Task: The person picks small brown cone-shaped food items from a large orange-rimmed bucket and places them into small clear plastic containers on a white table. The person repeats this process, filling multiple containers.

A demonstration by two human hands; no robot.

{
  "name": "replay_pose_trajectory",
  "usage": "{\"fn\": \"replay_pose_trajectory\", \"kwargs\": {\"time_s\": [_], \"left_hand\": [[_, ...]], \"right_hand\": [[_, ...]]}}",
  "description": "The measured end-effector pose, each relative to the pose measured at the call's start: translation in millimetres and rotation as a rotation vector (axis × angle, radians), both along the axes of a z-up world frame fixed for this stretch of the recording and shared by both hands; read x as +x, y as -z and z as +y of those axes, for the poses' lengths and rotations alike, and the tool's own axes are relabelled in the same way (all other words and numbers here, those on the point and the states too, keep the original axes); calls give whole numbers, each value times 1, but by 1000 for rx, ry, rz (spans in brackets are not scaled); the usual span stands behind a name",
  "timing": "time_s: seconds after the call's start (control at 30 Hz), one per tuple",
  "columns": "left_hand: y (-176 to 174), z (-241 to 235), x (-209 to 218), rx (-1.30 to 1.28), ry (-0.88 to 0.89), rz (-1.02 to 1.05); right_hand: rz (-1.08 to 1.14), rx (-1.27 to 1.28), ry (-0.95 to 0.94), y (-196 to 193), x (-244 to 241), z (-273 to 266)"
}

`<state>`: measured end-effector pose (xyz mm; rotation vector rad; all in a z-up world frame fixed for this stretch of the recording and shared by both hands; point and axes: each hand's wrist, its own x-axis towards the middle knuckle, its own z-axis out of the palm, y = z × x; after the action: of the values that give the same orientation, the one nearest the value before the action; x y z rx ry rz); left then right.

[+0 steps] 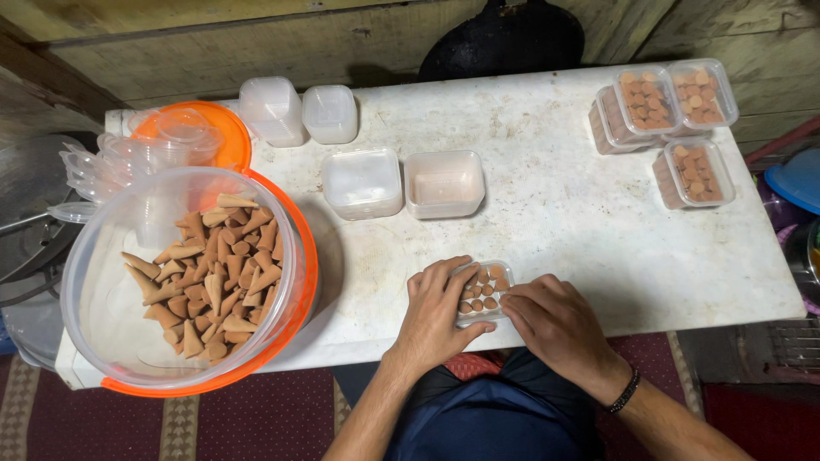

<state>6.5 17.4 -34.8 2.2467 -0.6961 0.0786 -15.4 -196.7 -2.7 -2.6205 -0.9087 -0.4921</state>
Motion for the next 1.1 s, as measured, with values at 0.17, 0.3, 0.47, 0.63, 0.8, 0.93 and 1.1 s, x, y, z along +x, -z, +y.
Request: {"fn": "replay_pose_trajectory", "kwargs": {"time_s": [0.17, 0.3, 0.47, 0.63, 0.8, 0.93, 1.1], "left_hand": [[0, 0, 1, -8, 11, 5], [0, 0, 0, -15, 12, 8], [-1, 1, 1, -13, 12, 5], [-1, 0, 1, -20, 13, 3], [1, 0, 0, -25, 5, 3], [0, 0, 1, -18, 8, 14], [-1, 1, 1, -14, 9, 12]], "right_hand": [[34, 23, 15, 6, -2, 3], [97, 56, 55, 11, -2, 4], [135, -17, 83, 20, 1, 4], [215, -87, 107, 26, 4, 4], [210, -82, 112, 29, 5, 5], [240, -120, 124, 29, 5, 5], [286, -112, 168, 22, 7, 7]]}}
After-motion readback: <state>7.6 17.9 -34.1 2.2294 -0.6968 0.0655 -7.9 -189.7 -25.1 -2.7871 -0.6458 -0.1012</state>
